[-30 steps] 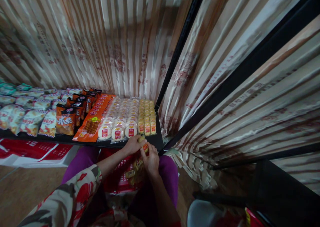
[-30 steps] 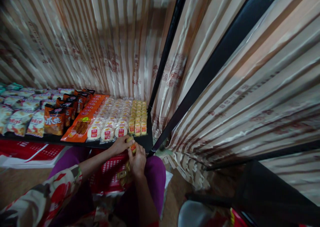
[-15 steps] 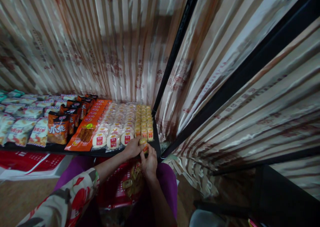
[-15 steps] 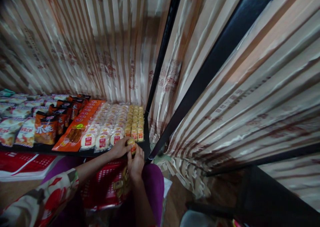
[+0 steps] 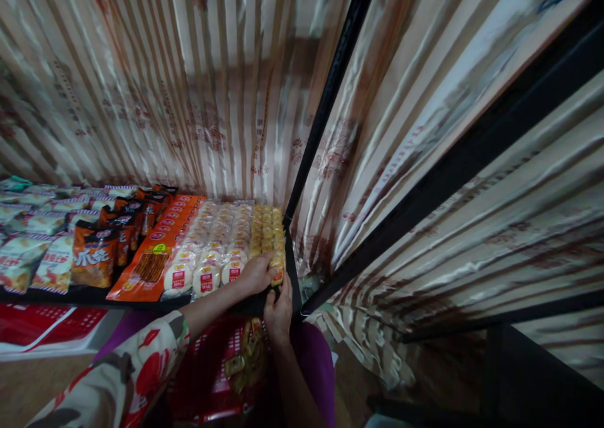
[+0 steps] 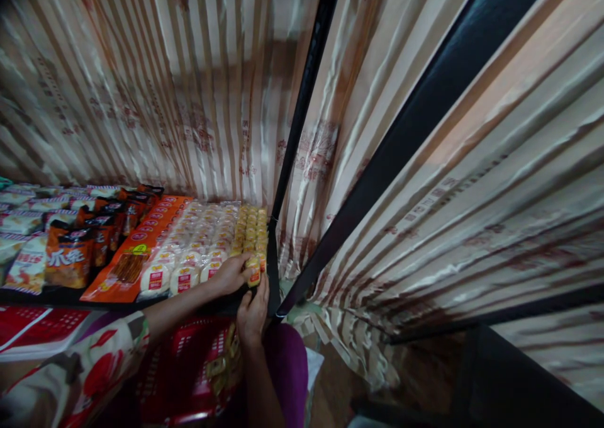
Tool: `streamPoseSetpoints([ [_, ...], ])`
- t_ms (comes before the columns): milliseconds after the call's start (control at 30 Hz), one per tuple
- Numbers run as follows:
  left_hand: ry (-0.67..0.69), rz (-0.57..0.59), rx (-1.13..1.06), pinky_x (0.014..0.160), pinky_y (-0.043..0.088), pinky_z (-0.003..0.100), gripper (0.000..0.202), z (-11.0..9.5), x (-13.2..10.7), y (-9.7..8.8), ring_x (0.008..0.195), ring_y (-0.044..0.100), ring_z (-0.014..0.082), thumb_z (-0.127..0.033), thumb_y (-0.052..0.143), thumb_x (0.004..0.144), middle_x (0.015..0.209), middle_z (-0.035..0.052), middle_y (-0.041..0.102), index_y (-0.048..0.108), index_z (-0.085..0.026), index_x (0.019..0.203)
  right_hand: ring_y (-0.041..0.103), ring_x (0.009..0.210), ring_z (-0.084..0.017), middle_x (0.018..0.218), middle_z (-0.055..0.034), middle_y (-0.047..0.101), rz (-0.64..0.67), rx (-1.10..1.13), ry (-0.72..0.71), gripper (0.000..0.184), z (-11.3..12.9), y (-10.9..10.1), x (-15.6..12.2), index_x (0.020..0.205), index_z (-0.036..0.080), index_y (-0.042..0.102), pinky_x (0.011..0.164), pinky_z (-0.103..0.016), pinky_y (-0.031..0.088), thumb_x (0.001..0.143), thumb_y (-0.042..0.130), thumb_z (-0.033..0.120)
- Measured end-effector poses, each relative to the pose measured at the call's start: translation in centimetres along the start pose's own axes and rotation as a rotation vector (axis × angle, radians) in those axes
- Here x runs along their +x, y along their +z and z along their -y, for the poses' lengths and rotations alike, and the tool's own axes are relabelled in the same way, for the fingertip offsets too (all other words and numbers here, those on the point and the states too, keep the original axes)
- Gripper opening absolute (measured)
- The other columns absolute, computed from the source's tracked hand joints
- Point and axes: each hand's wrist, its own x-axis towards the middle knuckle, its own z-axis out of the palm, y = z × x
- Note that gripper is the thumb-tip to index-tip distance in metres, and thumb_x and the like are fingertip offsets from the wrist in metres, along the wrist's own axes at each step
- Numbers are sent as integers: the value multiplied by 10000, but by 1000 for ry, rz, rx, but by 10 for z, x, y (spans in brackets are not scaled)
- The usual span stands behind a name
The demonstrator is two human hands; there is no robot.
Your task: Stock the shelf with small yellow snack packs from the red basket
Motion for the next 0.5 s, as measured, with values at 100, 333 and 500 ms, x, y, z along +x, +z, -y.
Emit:
streamPoseSetpoints([
  [100, -6, 9, 17, 746, 441, 264, 316, -3, 6, 1, 820, 602, 184, -204, 476, 793, 924, 82, 652, 547, -135, 1092, 399, 1240, -260, 1348, -189, 396, -27, 2, 18, 557, 2, 3, 4, 1351, 83, 315, 997, -445, 356, 813, 339, 225],
  [333, -29, -14, -6, 749, 447, 266, 332, 0, 17, 6, 809, 605, 177, -213, 497, 784, 920, 71, 651, 522, -141, 1108, 339, 1286, -268, 1372, -200, 373, -49, 4, 16, 560, -1, 7, 15, 1346, 63, 313, 1032, -455, 305, 820, 354, 254],
  [500, -21, -38, -55, 702, 449, 239, 333, 4, 31, 3, 740, 594, 147, -238, 508, 780, 869, 31, 650, 531, -167, 1105, 431, 1219, -268, 1380, -214, 356, -57, 10, 65, 603, -8, 12, 21, 1378, 63, 239, 970, -436, 380, 821, 357, 263],
])
